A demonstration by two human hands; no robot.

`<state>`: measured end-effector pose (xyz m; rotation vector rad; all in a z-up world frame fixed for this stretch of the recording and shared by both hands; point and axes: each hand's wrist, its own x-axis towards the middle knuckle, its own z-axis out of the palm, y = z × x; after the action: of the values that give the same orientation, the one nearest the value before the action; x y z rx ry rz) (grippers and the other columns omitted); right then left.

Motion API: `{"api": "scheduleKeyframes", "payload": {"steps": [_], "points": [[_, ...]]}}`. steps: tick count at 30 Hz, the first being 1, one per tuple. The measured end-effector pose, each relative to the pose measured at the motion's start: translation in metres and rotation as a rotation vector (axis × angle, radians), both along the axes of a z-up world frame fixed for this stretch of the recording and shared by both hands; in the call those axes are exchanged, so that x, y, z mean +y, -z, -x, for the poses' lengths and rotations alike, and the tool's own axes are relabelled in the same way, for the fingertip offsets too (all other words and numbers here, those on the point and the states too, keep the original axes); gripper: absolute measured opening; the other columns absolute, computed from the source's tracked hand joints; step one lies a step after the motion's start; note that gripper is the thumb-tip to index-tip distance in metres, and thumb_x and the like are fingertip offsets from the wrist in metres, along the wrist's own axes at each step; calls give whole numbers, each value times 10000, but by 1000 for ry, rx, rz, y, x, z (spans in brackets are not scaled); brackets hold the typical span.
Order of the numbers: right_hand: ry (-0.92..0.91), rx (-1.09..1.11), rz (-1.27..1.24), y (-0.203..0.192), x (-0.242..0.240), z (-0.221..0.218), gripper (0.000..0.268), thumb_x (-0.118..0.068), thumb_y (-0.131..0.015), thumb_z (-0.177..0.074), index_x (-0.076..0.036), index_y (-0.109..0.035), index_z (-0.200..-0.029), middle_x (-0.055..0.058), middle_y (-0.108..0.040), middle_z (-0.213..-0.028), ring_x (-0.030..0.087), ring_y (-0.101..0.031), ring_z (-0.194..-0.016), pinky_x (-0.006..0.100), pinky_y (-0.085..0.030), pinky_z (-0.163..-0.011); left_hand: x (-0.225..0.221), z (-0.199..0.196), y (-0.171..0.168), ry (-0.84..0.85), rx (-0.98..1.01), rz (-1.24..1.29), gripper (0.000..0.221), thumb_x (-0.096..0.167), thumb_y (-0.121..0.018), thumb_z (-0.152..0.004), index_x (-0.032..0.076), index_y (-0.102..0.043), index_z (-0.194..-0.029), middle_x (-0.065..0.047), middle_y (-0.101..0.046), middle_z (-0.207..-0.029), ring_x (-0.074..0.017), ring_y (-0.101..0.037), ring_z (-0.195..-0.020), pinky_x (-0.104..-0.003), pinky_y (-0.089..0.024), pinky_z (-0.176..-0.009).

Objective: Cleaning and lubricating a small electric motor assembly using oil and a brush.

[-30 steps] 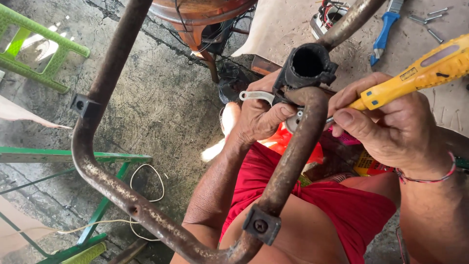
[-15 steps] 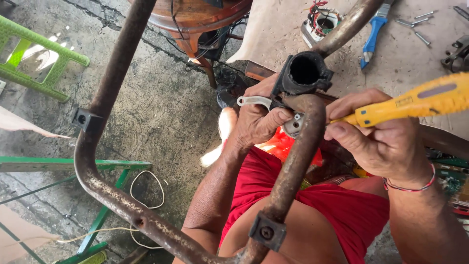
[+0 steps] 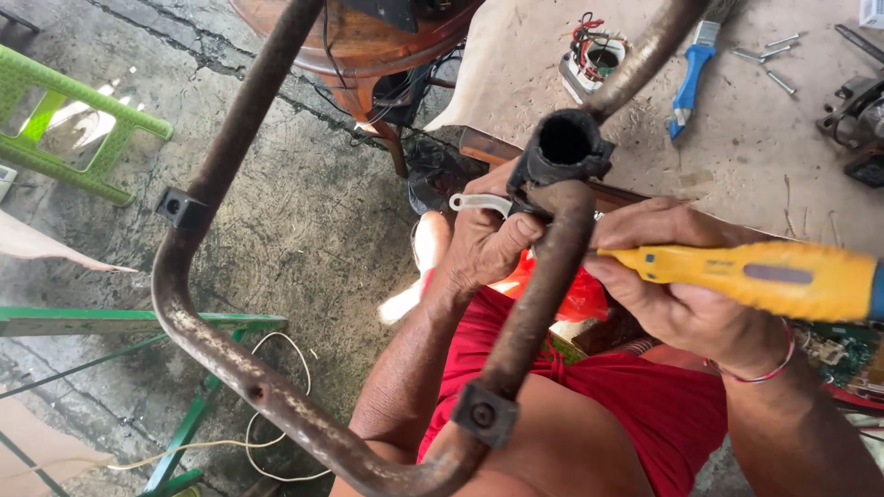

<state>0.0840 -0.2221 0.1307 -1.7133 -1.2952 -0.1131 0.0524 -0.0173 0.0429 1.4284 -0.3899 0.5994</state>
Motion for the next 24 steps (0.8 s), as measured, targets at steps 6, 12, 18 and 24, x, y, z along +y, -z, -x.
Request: {"api": "scheduleKeyframes", "payload": {"steps": [6, 12, 18, 24], "points": [[309, -328, 214, -8, 0, 3, 150, 45, -705, -1026, -11, -627, -1142, 135, -734, -1109, 293, -724, -938, 378, -553, -809, 1, 7, -12, -38, -50, -123, 632, 645, -443, -1048, 38, -602, -976, -44, -515, -883, -178, -473, -809, -343, -379, -730], [392, -106, 126, -7, -55, -29, 182, -21, -580, -1125, 138, -502, -1167, 256, -678, -1115, 338, -697, -1042, 404, -537, -976, -1, 14, -7, -359, 660, 289, 150, 201, -697, -918, 175, -694, -770, 82, -627, -679, -12, -507, -634, -247, -426, -514], [908, -176, 941, -2, -73, -116, 401, -330, -687, -1098, 59, -607, -1152, 329, -729, -1030, 588, -685, -935, 635, -504, -742, 9, 22, 4, -66, 136, 362, 273, 332, -576, -1033, 83, -644, -942, -81, -693, -1058, -191, -674, -990, -347, -573, -901], [871, -167, 1030, 57, -61, -164, 472, -300, -730, -1001, -13, -471, -1271, 379, -724, -927, 645, -691, -822, 686, -523, -648, 11, 12, 6, -285, 99, 284, 288, 196, -432, -867, 26, -661, -823, -117, -707, -938, -228, -687, -928, -353, -559, -866]]}}
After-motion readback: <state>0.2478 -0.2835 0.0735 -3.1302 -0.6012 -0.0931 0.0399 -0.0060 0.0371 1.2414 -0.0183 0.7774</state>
